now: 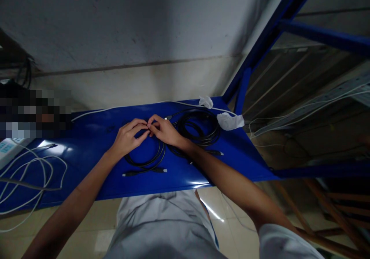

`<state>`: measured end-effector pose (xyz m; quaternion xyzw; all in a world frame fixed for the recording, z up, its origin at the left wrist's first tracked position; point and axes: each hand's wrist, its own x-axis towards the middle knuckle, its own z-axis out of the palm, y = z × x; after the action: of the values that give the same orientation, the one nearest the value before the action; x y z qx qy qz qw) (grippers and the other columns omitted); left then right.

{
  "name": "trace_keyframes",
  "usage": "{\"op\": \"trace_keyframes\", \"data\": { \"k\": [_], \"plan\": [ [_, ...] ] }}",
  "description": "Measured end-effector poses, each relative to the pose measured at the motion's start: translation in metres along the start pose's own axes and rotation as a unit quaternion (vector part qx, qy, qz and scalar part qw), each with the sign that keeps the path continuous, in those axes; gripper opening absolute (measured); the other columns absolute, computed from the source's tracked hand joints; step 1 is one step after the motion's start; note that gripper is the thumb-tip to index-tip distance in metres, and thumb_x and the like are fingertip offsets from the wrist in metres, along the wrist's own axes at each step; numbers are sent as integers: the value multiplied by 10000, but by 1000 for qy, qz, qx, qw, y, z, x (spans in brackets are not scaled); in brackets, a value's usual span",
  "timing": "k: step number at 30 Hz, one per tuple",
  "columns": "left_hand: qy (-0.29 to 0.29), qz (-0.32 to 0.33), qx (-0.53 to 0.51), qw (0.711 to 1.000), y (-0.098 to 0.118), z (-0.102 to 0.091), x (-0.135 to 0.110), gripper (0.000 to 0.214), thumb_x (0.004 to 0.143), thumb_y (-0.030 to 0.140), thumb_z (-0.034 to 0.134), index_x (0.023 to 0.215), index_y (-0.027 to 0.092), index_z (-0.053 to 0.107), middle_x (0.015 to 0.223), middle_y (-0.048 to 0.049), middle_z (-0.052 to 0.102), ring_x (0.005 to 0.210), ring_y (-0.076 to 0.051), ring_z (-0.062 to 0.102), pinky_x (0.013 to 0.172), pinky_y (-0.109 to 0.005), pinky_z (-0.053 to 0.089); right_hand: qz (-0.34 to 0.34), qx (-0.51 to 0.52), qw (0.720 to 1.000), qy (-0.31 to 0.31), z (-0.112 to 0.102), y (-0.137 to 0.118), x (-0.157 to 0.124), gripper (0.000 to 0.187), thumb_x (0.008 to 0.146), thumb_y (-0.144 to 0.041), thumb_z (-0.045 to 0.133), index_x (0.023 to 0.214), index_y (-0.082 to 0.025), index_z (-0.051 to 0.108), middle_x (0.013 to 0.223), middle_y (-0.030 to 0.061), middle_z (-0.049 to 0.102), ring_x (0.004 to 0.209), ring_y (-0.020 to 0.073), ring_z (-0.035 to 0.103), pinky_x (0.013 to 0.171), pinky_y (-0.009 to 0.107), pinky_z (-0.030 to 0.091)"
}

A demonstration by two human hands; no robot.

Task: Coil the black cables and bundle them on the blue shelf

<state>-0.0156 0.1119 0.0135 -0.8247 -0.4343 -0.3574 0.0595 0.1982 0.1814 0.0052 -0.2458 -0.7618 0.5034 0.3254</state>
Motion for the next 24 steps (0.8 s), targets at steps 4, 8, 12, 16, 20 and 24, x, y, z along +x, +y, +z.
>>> {"op": "trace_keyframes", "data": {
  "k": [4, 8, 12, 16, 20, 24],
  "plan": [
    [2, 13, 14, 1000, -1, 0, 0, 98, 1048, 196, 697, 1132, 209, 747, 1231, -91, 763, 1034, -232, 778, 935, -399, 639, 1, -3, 1000, 4, -1, 2, 1, 155, 1085, -393, 610, 1117, -244, 577, 844, 2, 800, 802, 195, 801, 776, 312, 608],
    [-5, 26, 30, 999, -2, 0, 0, 108, 1058, 196, 680, 1137, 212, 751, 1255, -94, 760, 1036, -232, 768, 940, -407, 626, 10, -3, 1000, 6, -1, 2, 2, 171, 1081, -408, 618, 1108, -245, 574, 881, 15, 820, 840, 203, 816, 775, 312, 613],
    [-10, 25, 34, 999, -2, 0, 0, 103, 1067, 196, 663, 1127, 209, 745, 1261, -97, 763, 1090, -244, 768, 941, -410, 608, 11, -1, 1000, 5, -1, -1, 1, 186, 1085, -416, 613, 1108, -235, 578, 878, 18, 818, 830, 194, 803, 752, 297, 590],
    [-18, 13, 29, 999, -4, 0, -2, 83, 1058, 249, 713, 1104, 207, 768, 1266, -107, 766, 1094, -255, 770, 951, -429, 605, 7, -14, 1000, 4, -3, -4, 1, 194, 1094, -419, 605, 1097, -228, 574, 841, 6, 791, 776, 181, 769, 699, 275, 534],
    [-17, -1, 43, 999, -5, -1, -2, 102, 1057, 287, 731, 1062, 223, 811, 1288, -103, 777, 1114, -272, 769, 965, -460, 602, 4, -7, 1000, -8, -4, -4, -1, 192, 1114, -427, 575, 1122, -236, 554, 871, 10, 789, 798, 183, 765, 725, 286, 538],
    [-21, -2, 72, 997, -2, -3, 0, 120, 1056, 291, 731, 1026, 232, 832, 1280, -85, 791, 1105, -277, 763, 918, -456, 595, 6, -1, 1000, -16, -5, -4, -1, 185, 1120, -425, 565, 1117, -241, 546, 878, 16, 786, 829, 191, 777, 768, 303, 559]
  ]
}}
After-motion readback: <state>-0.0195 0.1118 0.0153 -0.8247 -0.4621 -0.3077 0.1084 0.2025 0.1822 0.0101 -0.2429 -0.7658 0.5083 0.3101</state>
